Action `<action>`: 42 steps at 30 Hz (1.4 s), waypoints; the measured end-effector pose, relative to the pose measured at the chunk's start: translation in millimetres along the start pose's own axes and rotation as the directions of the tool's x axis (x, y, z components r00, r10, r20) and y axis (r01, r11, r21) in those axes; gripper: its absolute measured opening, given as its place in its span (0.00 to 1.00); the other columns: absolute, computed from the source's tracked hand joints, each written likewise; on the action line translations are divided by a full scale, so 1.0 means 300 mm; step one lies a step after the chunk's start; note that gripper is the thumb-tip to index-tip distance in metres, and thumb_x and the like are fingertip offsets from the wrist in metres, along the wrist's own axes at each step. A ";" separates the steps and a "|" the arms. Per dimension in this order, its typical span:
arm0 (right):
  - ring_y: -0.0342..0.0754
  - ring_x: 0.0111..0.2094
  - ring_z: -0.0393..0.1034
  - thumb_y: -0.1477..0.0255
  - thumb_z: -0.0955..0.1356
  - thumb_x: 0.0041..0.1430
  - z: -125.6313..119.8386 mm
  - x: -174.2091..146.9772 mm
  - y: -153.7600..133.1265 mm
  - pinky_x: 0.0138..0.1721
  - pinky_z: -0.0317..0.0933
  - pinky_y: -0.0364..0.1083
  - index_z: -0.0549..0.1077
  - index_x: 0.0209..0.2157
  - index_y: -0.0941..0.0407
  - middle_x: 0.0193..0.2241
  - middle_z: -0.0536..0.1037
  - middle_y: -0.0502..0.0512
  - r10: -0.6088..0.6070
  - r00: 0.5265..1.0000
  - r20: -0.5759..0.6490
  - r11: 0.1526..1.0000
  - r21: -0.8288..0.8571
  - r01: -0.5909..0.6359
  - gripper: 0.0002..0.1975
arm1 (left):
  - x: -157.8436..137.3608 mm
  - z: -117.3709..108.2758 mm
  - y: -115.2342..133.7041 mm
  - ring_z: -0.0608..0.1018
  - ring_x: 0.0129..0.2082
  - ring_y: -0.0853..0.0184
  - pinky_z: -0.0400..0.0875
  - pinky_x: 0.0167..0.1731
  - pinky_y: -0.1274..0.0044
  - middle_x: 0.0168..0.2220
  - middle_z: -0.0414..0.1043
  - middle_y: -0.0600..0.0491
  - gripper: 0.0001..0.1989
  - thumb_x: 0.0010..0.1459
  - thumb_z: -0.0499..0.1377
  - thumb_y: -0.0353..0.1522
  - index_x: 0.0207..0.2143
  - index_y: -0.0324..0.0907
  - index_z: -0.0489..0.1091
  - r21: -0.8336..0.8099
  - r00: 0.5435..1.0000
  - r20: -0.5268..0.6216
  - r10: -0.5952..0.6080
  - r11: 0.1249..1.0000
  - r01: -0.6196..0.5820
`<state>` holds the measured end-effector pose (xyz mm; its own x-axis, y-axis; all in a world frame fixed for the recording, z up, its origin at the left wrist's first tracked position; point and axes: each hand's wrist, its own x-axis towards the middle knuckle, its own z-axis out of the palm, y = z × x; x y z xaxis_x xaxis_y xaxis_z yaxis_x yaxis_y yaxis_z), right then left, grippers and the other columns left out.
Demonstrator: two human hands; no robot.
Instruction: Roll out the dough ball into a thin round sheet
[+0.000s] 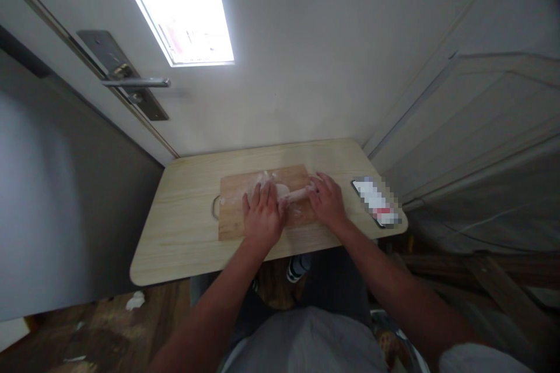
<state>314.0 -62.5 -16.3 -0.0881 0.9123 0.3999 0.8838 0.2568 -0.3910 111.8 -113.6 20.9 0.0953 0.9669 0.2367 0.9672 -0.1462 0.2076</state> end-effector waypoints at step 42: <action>0.57 0.51 0.63 0.54 0.68 0.60 -0.006 -0.021 -0.016 0.56 0.56 0.55 0.75 0.48 0.54 0.49 0.75 0.60 -0.041 0.998 0.046 0.999 0.021 0.040 0.22 | 0.113 -0.047 -0.106 0.67 0.61 0.50 0.56 0.62 0.56 0.60 0.69 0.47 0.34 0.52 0.64 0.51 0.59 0.49 0.66 -0.054 0.972 0.170 0.164 0.986 -0.157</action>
<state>311.1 -70.0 -15.6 -0.1454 0.9147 0.3772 0.8696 0.3000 -0.3921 81.1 -79.2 35.6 0.2909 0.9512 0.1026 0.9263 -0.3068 0.2187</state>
